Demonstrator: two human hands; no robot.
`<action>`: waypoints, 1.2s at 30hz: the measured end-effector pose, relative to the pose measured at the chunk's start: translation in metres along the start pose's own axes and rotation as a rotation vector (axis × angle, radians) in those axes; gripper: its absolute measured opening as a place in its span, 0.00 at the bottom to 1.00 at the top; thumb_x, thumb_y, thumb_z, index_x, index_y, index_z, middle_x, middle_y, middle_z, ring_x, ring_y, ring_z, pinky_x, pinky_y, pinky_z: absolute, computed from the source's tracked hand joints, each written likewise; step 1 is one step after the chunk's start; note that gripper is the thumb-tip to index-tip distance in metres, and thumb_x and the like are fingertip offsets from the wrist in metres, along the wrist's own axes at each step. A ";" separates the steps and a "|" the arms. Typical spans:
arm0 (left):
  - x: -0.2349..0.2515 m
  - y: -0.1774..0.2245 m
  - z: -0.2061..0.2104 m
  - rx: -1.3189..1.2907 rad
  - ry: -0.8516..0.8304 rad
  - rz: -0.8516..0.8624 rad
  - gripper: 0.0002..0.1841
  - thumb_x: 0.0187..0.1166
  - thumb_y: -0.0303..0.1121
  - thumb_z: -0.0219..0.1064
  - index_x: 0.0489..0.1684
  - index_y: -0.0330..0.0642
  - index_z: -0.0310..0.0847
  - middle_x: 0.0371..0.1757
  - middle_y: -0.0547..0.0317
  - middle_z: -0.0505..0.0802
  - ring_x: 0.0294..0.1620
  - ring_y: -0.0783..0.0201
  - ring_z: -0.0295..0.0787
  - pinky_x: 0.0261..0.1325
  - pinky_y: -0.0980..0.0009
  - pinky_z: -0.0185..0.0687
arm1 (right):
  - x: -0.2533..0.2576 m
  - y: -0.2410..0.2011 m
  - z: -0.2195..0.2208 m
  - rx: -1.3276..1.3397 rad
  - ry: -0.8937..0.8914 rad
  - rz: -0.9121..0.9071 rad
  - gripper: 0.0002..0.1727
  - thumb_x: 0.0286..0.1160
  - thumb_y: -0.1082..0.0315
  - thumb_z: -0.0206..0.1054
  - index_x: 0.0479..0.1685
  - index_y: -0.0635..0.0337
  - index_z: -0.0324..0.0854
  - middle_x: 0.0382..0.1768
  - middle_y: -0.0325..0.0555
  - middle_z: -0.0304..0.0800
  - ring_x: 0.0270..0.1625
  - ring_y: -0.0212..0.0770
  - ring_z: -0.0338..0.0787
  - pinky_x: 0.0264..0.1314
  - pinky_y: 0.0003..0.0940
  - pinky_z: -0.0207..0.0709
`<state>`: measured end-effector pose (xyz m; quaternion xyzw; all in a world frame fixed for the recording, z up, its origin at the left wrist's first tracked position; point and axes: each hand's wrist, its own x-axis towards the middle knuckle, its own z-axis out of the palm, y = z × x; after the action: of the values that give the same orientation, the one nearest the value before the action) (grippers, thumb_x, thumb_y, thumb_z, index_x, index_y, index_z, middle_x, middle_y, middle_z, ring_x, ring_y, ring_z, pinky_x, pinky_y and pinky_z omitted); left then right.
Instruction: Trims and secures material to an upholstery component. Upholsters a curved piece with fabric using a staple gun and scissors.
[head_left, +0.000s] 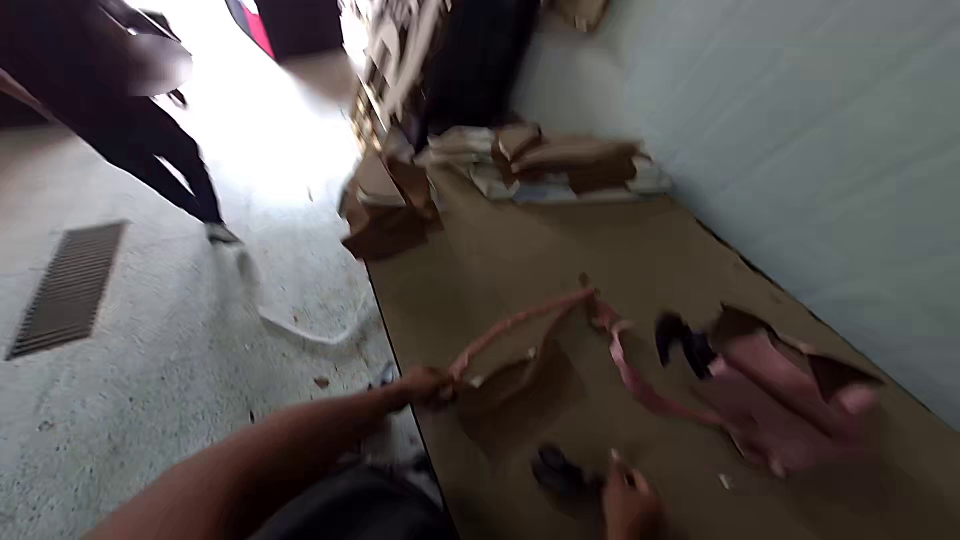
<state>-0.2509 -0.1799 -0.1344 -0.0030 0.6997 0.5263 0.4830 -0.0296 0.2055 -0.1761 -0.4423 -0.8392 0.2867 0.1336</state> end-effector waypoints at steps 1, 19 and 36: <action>0.004 0.002 0.005 -0.072 -0.033 -0.037 0.32 0.90 0.61 0.49 0.47 0.38 0.86 0.33 0.53 0.91 0.31 0.60 0.89 0.40 0.60 0.87 | -0.003 0.004 0.004 0.055 0.041 0.010 0.27 0.79 0.48 0.71 0.45 0.70 0.88 0.37 0.62 0.90 0.42 0.58 0.90 0.52 0.63 0.82; 0.088 0.049 0.001 -0.534 -0.510 -0.154 0.37 0.87 0.69 0.43 0.56 0.43 0.82 0.41 0.53 0.92 0.36 0.61 0.89 0.41 0.61 0.88 | -0.172 -0.085 0.055 -0.211 0.148 0.297 0.24 0.63 0.52 0.83 0.52 0.59 0.89 0.49 0.53 0.89 0.53 0.50 0.89 0.60 0.54 0.83; 0.070 0.104 0.030 -0.135 -0.319 0.262 0.45 0.72 0.47 0.80 0.92 0.60 0.57 0.50 0.43 0.92 0.38 0.52 0.93 0.43 0.54 0.94 | -0.213 -0.066 -0.013 0.614 -0.321 0.692 0.19 0.89 0.64 0.53 0.59 0.70 0.83 0.50 0.60 0.92 0.40 0.49 0.93 0.42 0.45 0.91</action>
<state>-0.3215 -0.0757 -0.1047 0.1390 0.5720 0.6242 0.5137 0.0547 0.0068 -0.1201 -0.5856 -0.5298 0.6130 0.0237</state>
